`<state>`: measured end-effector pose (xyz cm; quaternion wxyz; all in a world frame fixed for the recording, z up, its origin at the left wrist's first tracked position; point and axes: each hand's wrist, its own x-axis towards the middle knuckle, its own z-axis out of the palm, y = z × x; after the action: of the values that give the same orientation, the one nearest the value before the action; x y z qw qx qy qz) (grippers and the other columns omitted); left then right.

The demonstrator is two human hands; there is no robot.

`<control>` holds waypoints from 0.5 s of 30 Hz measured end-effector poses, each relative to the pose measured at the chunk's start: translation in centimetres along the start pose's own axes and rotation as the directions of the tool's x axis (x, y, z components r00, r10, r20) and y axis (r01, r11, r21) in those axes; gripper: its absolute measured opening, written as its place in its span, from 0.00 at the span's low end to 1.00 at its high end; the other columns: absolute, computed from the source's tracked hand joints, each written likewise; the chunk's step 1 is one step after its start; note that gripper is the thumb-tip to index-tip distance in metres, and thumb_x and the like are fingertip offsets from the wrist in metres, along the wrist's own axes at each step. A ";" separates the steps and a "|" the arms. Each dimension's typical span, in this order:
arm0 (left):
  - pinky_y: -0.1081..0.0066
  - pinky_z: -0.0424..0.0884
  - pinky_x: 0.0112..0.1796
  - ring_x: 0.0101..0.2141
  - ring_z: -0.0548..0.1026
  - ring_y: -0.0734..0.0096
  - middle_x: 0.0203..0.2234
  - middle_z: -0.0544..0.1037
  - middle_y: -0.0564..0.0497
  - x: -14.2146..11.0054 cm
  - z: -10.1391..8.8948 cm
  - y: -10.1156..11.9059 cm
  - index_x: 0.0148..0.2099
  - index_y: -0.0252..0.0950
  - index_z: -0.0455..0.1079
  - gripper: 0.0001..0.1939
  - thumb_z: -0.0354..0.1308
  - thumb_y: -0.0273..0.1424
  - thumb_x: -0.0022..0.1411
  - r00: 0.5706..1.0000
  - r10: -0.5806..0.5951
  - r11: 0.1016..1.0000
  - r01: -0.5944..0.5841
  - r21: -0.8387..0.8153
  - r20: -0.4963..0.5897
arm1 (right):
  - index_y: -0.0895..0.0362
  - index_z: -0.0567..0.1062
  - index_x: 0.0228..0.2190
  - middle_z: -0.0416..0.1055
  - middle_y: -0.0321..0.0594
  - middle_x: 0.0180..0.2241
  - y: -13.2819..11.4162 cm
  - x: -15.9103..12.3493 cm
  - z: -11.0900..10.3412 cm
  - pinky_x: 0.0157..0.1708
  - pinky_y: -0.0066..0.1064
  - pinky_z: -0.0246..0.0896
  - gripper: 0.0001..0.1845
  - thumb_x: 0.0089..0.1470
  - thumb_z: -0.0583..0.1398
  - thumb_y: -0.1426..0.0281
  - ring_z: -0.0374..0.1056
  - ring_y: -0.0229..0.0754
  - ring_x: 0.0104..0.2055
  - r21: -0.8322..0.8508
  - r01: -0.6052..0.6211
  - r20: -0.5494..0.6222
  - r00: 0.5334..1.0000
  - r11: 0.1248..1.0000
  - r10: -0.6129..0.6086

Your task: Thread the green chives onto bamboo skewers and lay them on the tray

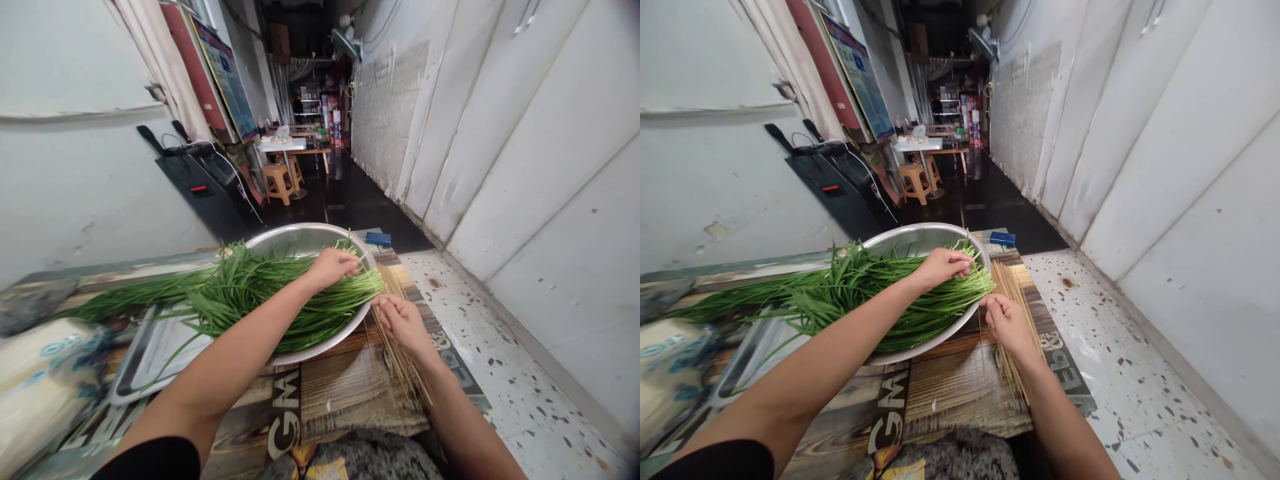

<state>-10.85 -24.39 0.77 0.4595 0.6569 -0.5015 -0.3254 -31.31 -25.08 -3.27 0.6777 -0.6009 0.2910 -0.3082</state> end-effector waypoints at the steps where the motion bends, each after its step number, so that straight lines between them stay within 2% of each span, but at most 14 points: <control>1: 0.77 0.69 0.27 0.21 0.72 0.79 0.23 0.79 0.50 -0.1 0.0 0.1 0.39 0.30 0.78 0.08 0.59 0.24 0.58 1.000 -0.004 1.000 0.004 -0.004 -0.005 | 0.58 0.71 0.31 0.53 0.23 0.12 0.0 0.0 0.0 0.10 0.22 0.36 0.20 0.50 0.60 0.52 0.43 0.28 0.11 0.000 -0.003 -0.001 1.000 1.000 0.003; 15: 0.77 0.70 0.27 0.21 0.73 0.78 0.23 0.80 0.50 -0.3 -0.5 0.6 0.38 0.31 0.79 0.08 0.59 0.25 0.57 1.000 0.023 1.000 -0.023 0.017 0.013 | 0.58 0.71 0.31 0.53 0.22 0.12 0.0 0.0 0.0 0.09 0.22 0.35 0.22 0.47 0.61 0.51 0.42 0.27 0.10 0.038 -0.031 -0.001 1.000 0.999 0.031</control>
<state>-10.75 -23.98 1.51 0.4543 0.6531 -0.5146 -0.3197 -31.30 -25.12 -3.26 0.6936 -0.5830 0.2949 -0.3034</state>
